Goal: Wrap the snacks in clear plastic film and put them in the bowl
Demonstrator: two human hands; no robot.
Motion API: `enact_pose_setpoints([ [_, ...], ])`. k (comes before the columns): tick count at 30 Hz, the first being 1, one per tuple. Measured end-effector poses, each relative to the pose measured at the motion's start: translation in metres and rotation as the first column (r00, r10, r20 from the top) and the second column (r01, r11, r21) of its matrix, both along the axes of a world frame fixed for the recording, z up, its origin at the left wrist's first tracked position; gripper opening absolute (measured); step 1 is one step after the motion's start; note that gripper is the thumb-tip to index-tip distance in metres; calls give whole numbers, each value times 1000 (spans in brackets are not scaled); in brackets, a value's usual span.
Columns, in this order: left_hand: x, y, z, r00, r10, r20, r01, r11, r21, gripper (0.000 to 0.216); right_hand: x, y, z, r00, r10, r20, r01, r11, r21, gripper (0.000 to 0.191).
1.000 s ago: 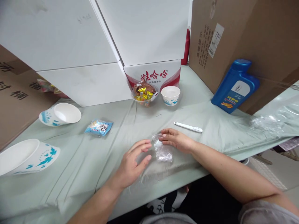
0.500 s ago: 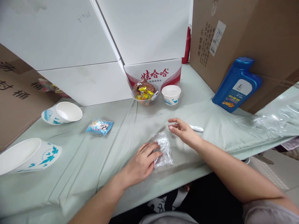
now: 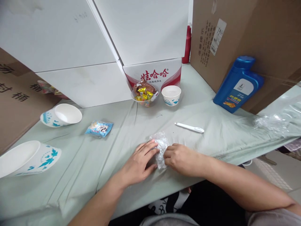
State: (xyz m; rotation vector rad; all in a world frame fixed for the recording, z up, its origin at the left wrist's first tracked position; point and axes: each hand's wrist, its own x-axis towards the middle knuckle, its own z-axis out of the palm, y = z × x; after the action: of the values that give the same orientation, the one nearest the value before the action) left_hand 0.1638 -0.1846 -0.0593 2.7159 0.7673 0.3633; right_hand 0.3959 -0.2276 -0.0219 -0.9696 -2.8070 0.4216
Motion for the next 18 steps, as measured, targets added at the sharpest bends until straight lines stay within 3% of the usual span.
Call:
enact_pose_setpoints([
  [4,-1,0,4,994,-102,-31,99,992,-83,50,4,-5,14,1000,-1,-12,0,995,-98,18],
  [8,-1,-2,7,980,-194,-50,185,973,-136,58,10,2,16,964,-209,-162,173,961,-214,19],
  [13,0,-2,5,991,-135,-4,132,980,-151,72,11,31,-14,841,-500,-206,489,866,-106,19],
  [18,1,-3,1,993,-109,35,113,983,-147,73,4,44,-33,850,-522,-63,523,852,-3,19],
])
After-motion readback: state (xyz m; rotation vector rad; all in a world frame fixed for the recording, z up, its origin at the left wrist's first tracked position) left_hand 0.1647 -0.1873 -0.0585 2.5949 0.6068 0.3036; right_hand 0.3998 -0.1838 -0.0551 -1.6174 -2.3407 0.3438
